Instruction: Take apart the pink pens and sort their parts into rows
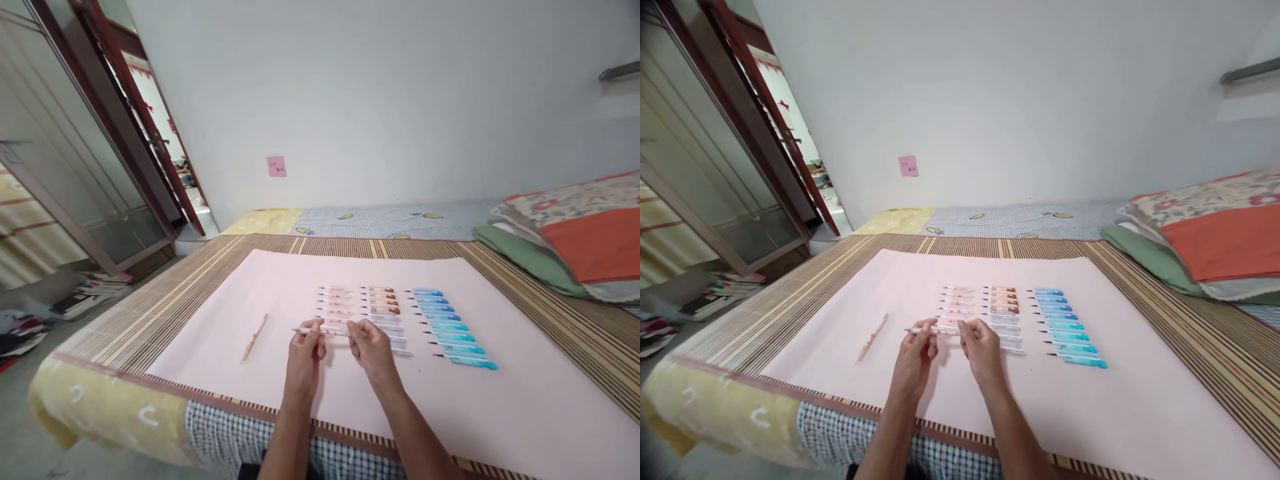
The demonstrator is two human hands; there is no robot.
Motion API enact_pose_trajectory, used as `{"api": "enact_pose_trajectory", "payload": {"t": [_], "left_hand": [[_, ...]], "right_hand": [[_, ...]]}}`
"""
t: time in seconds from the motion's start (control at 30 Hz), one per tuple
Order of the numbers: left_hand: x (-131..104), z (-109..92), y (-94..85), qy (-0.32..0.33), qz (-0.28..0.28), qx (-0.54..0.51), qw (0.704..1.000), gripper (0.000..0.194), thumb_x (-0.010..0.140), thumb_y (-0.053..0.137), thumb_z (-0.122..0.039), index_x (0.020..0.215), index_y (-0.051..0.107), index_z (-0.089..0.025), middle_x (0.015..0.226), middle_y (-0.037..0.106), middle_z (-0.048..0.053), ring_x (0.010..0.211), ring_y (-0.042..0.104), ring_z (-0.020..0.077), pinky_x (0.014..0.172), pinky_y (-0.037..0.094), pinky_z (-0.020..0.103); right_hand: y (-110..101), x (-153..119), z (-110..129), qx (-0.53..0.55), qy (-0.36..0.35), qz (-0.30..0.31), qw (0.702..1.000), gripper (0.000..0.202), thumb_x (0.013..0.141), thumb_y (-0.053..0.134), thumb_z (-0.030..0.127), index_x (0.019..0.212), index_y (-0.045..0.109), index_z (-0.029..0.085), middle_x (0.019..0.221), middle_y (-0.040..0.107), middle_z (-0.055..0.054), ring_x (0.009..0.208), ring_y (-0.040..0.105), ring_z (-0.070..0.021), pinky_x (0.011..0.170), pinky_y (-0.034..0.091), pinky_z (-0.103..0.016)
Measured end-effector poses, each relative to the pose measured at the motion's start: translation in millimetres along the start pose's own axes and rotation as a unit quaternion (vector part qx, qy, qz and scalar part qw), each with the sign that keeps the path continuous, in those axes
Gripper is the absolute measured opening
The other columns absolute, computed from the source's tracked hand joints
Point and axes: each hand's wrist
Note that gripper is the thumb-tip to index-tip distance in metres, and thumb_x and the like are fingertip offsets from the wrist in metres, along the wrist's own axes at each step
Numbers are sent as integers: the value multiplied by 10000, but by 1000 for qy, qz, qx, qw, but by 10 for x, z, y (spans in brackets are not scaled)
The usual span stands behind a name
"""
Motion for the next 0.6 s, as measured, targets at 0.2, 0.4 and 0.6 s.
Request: {"api": "enact_pose_trajectory", "payload": {"t": [0.2, 0.4, 0.6], "left_hand": [[48, -7, -69, -6, -8, 5, 1000, 372, 678, 911, -403, 885, 737, -148, 675, 649, -1, 549, 480, 72, 566, 382, 211], [53, 81, 26, -19, 36, 29, 999, 328, 668, 909, -328, 919, 794, -152, 721, 710, 24, 660, 570, 111, 697, 467, 245], [58, 141, 73, 17, 20, 89, 996, 312, 714, 879, -341, 951, 783, -162, 729, 726, 20, 647, 603, 127, 688, 488, 260]], "right_hand": [[-43, 37, -14, 68, 7, -6, 998, 463, 697, 847, 620, 780, 657, 206, 566, 545, 46, 515, 442, -102, 496, 319, -248], [66, 61, -80, 125, 64, 64, 988, 458, 635, 913, 549, 652, 640, 181, 579, 555, 25, 565, 468, -111, 567, 371, -275], [25, 83, -72, 127, 53, 40, 990, 487, 614, 917, 569, 641, 616, 187, 583, 569, 28, 557, 465, -107, 578, 394, -275]]}}
Point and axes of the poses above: each hand's wrist, its own x-axis towards the middle knuckle, its own y-axis out of the palm, z = x × y
